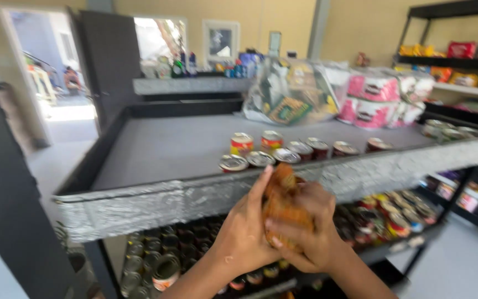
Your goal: The recorder wipes canned food items with a cloth and organizes them on store shelves.
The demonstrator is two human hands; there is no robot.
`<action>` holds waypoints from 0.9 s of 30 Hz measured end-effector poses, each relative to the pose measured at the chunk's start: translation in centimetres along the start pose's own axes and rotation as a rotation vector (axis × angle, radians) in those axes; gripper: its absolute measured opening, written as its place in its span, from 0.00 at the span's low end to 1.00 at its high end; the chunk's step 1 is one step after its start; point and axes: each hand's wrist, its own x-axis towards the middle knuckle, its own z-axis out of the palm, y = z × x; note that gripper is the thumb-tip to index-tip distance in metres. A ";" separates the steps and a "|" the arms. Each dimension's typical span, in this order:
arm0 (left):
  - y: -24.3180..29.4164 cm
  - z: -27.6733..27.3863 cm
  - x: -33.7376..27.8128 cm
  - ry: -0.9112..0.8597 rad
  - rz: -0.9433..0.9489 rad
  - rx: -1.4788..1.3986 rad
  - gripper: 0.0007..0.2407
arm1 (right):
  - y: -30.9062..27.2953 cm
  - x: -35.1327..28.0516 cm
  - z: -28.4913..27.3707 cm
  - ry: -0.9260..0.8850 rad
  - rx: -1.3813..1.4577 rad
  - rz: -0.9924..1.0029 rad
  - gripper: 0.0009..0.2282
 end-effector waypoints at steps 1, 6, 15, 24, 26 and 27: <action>0.2 1.6 -0.5 -0.015 -0.013 -0.029 0.48 | -0.8 -1.3 -1.2 -0.021 -0.008 0.027 0.16; 2.8 10.3 -2.6 0.085 -0.188 -0.274 0.54 | -2.8 -6.8 -8.2 -0.138 -0.032 0.356 0.24; 7.6 26.7 -4.4 -0.104 -0.458 -0.297 0.53 | -8.3 -15.9 -18.2 -0.406 -0.301 0.960 0.25; 13.6 39.3 -9.3 -0.399 -0.306 -0.505 0.59 | -8.8 -22.8 -27.7 -0.437 -0.211 1.205 0.19; 13.9 41.9 -10.3 -0.472 -0.263 -0.476 0.55 | -8.5 -22.6 -29.5 -0.505 -0.137 1.419 0.17; 14.1 43.2 -10.9 -0.522 -0.219 -0.429 0.51 | -8.2 -22.6 -30.4 -0.569 -0.036 1.607 0.15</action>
